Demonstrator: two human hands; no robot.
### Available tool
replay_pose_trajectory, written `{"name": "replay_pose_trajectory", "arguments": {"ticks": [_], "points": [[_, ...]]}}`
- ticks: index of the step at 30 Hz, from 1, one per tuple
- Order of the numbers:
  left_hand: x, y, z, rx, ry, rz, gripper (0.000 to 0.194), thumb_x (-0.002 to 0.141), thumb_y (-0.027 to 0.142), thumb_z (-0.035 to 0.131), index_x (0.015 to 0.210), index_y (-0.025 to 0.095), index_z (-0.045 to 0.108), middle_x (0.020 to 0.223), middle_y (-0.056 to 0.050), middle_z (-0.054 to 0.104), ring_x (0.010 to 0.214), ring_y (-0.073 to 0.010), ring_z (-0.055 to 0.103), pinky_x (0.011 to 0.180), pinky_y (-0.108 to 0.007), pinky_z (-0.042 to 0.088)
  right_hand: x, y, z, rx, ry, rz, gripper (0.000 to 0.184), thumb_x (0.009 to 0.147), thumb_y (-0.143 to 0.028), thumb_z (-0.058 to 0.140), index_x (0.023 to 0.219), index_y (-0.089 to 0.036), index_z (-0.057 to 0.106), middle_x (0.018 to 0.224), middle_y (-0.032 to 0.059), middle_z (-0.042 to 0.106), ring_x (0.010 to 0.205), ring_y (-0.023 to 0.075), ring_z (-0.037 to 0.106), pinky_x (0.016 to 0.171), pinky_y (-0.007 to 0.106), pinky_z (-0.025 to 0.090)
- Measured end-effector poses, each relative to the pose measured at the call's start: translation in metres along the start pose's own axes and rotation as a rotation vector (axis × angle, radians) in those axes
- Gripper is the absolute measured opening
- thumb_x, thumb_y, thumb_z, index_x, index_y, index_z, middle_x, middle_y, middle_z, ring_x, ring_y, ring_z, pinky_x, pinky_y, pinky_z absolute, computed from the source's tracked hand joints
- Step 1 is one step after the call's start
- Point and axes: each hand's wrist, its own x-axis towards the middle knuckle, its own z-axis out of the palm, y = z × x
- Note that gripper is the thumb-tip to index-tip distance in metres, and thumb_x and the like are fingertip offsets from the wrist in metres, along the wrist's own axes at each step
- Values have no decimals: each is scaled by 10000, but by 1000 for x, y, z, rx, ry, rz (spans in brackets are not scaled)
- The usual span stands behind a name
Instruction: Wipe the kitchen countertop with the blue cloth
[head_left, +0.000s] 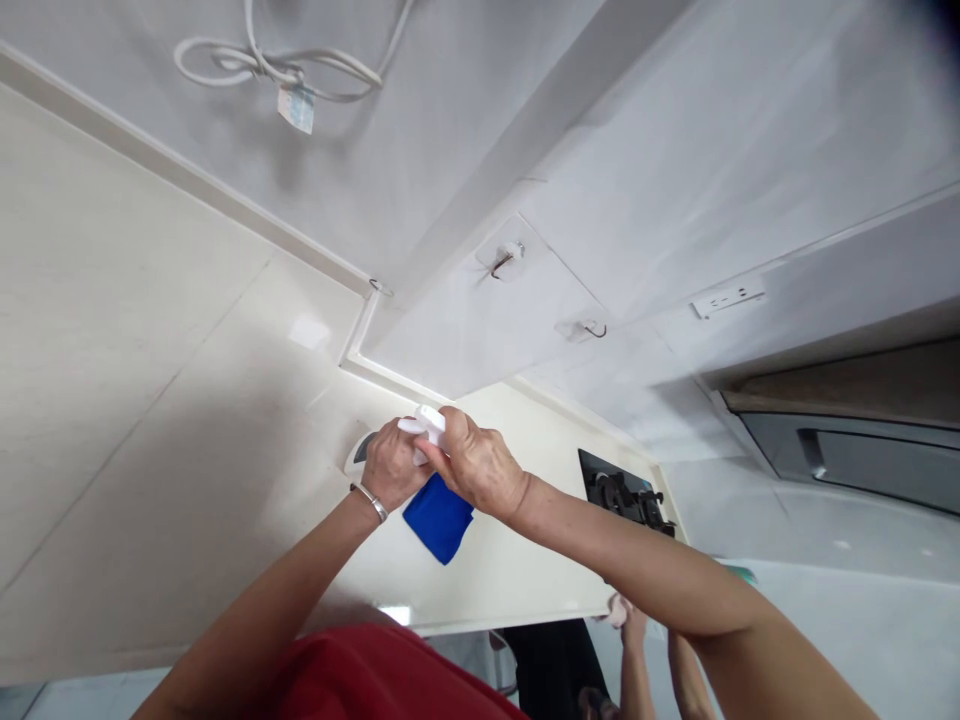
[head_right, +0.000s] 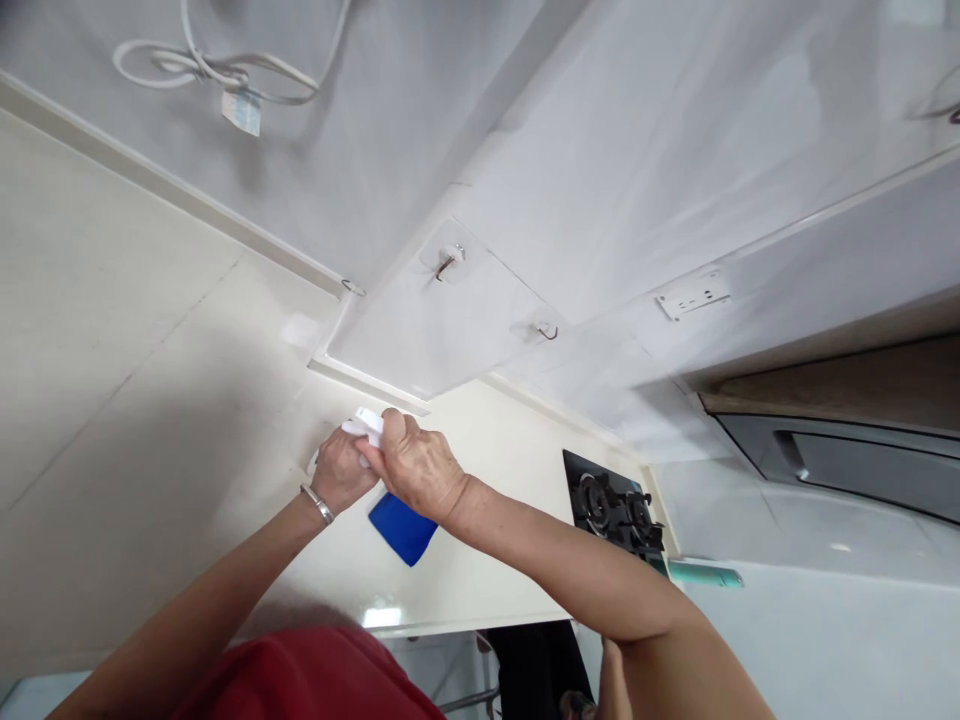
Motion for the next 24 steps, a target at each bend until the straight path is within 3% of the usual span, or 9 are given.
{"name": "replay_pose_trajectory", "arguments": {"ticks": [3,5,9,12,15,19,21,24], "points": [[-2,-3,2,-4,64,8,141,828,312,539,745,202,568,687,-99,668,685,-251,654,620,-363,525,2,-10,0,-28,-20,137,602,990,-587,316,1249,-59,445,890,173,657,674,212,654,510,271,470],[-3,-4,3,6,48,-1,146,824,314,544,725,207,554,674,-94,662,678,-246,652,612,-355,519,2,-14,-2,-25,-33,190,663,991,-580,313,1338,-22,395,895,196,665,677,225,660,530,284,492],[-2,-4,3,56,-27,-47,104,805,275,557,732,203,572,682,-77,670,693,-233,656,615,-339,520,-1,-14,-13,155,-35,126,745,1008,-543,248,1498,13,173,987,234,681,736,255,668,630,364,552],[-1,-3,3,95,-64,-73,63,792,247,565,776,198,602,709,-73,683,707,-233,664,620,-335,527,-5,-3,-27,426,-27,91,743,1012,-535,244,1556,-67,49,1100,211,686,809,244,678,762,418,563],[-1,-4,1,67,-65,-91,119,749,217,599,866,201,617,790,-66,705,762,-235,681,666,-332,549,-7,17,-42,669,-57,151,663,1016,-548,218,1570,-194,135,1215,151,668,953,239,682,892,448,537],[-2,-8,0,-47,-58,-73,286,724,180,621,1005,219,588,911,-42,711,856,-218,689,767,-318,568,-8,43,-55,753,-7,257,589,1013,-565,183,1433,-252,452,1287,103,640,1096,249,653,952,457,519],[-2,-11,1,-72,-58,-68,294,724,180,628,1010,226,579,915,-36,704,862,-217,687,784,-324,570,-11,51,-59,710,18,144,545,1017,-533,229,1392,-237,493,1367,103,591,1215,248,592,1029,465,476],[-3,-14,4,-104,-54,-67,307,718,176,635,1015,224,575,910,-37,696,875,-224,686,808,-346,573,-17,53,-61,577,13,-234,518,1010,-471,324,1448,-206,406,1515,130,438,1377,239,438,1109,476,400]]}}
